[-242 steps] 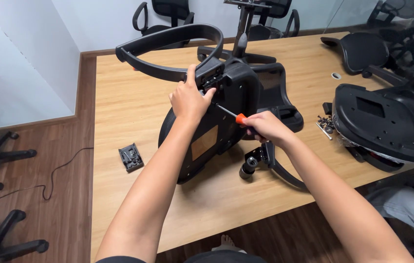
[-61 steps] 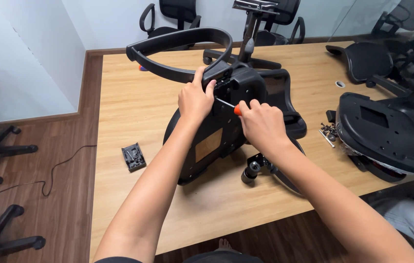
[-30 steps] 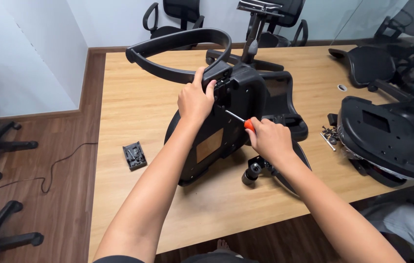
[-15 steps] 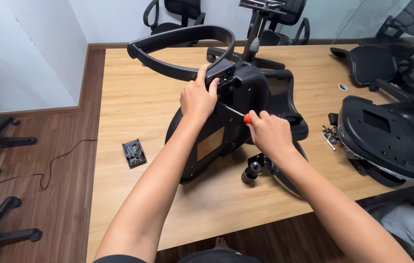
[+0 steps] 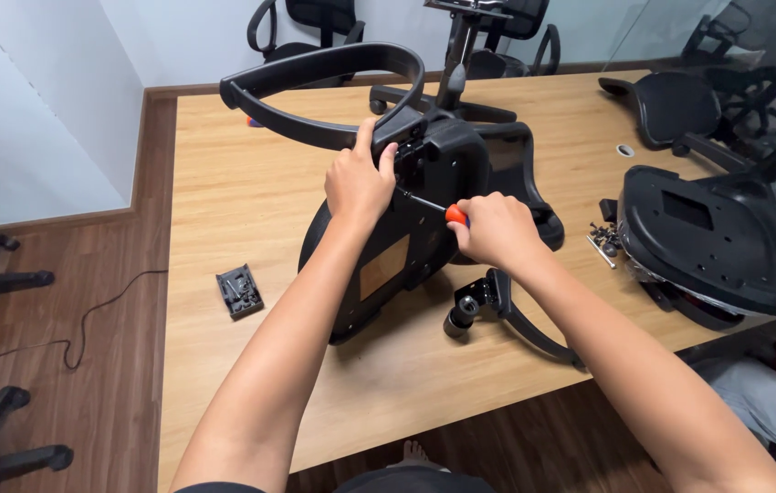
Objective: The person attaches an armrest to an office chair seat, aligning the armrest bracket against the underside of the seat and driving screws with a screwdriver. They pick screws from a small parts tray on the table, hold the armrest steady with one hand while tightening, and reposition the seat to work on different mounting points.
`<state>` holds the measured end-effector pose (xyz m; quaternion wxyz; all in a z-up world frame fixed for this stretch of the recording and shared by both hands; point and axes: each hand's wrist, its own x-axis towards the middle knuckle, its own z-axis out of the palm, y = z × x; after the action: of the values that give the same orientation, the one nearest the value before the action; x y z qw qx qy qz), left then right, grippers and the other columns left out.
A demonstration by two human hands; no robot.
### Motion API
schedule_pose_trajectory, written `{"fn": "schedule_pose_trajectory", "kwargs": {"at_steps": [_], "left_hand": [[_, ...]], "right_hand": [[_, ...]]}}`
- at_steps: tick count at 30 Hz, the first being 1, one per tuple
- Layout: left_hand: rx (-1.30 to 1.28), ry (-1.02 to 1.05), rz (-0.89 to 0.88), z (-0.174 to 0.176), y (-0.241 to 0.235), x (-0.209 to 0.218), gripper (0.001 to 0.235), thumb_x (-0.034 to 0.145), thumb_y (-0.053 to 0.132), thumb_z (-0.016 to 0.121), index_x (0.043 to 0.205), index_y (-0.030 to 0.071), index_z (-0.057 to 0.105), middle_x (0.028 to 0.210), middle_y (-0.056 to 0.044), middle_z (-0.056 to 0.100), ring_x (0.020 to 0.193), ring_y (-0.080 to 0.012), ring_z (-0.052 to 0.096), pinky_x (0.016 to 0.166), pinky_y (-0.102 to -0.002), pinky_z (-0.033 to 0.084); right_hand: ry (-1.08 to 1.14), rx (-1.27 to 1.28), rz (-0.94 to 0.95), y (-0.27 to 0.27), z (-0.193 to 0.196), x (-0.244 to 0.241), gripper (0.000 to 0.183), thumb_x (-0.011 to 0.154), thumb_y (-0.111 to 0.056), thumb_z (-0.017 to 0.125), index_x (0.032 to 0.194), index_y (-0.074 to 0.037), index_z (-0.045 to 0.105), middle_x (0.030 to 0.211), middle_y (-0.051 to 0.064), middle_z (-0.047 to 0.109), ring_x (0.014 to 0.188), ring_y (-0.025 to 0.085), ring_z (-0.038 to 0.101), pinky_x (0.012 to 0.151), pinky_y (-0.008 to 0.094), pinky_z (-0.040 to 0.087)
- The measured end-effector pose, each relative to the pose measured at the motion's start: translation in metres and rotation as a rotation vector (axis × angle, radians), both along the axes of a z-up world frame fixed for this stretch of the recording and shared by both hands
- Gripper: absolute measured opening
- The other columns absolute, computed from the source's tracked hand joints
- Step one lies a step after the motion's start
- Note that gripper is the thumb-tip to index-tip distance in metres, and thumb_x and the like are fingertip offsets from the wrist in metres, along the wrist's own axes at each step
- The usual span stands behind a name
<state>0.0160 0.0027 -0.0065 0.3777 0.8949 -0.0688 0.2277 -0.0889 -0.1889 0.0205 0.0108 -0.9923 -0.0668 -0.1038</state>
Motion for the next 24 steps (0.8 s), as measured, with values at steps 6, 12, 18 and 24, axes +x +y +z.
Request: {"fn": "schedule_pose_trajectory", "kwargs": {"at_steps": [6,12,18,24], "left_hand": [[0.011,0.006,0.018,0.002,0.004,-0.002,0.052,0.096,0.046,0.064,0.143,0.027,0.053,0.083,-0.021,0.070,0.081,-0.0423,0.071,0.073,-0.052,0.056],[0.011,0.005,0.030,-0.001,0.005,0.000,0.051,0.095,0.045,0.064,0.142,0.026,0.054,0.083,-0.021,0.070,0.081,-0.0425,0.071,0.072,-0.053,0.056],[0.008,-0.018,0.023,-0.001,0.001,-0.003,0.051,0.096,0.045,0.065,0.142,0.025,0.054,0.082,-0.021,0.070,0.081,-0.0420,0.071,0.072,-0.052,0.056],[0.043,0.008,0.032,0.004,-0.001,-0.006,0.052,0.096,0.045,0.064,0.143,0.025,0.054,0.083,-0.020,0.070,0.081,-0.0412,0.071,0.070,-0.052,0.057]], "right_hand": [[-0.021,-0.013,-0.057,0.009,-0.007,-0.010,0.026,0.089,-0.037,0.070,0.103,-0.015,0.073,0.078,0.017,0.072,0.074,0.040,0.071,0.066,0.050,0.057],[0.028,0.004,-0.094,0.018,-0.007,-0.011,0.027,0.094,-0.037,0.067,0.103,-0.013,0.073,0.079,0.018,0.073,0.077,0.040,0.072,0.070,0.050,0.058],[0.231,0.308,-0.109,-0.011,0.002,0.015,0.035,0.082,-0.037,0.073,0.107,-0.013,0.079,0.094,0.019,0.076,0.089,0.039,0.074,0.085,0.045,0.058],[0.224,0.226,-0.131,-0.006,0.003,0.002,0.036,0.086,-0.042,0.071,0.108,-0.013,0.078,0.093,0.021,0.075,0.090,0.041,0.072,0.083,0.048,0.058]]}}
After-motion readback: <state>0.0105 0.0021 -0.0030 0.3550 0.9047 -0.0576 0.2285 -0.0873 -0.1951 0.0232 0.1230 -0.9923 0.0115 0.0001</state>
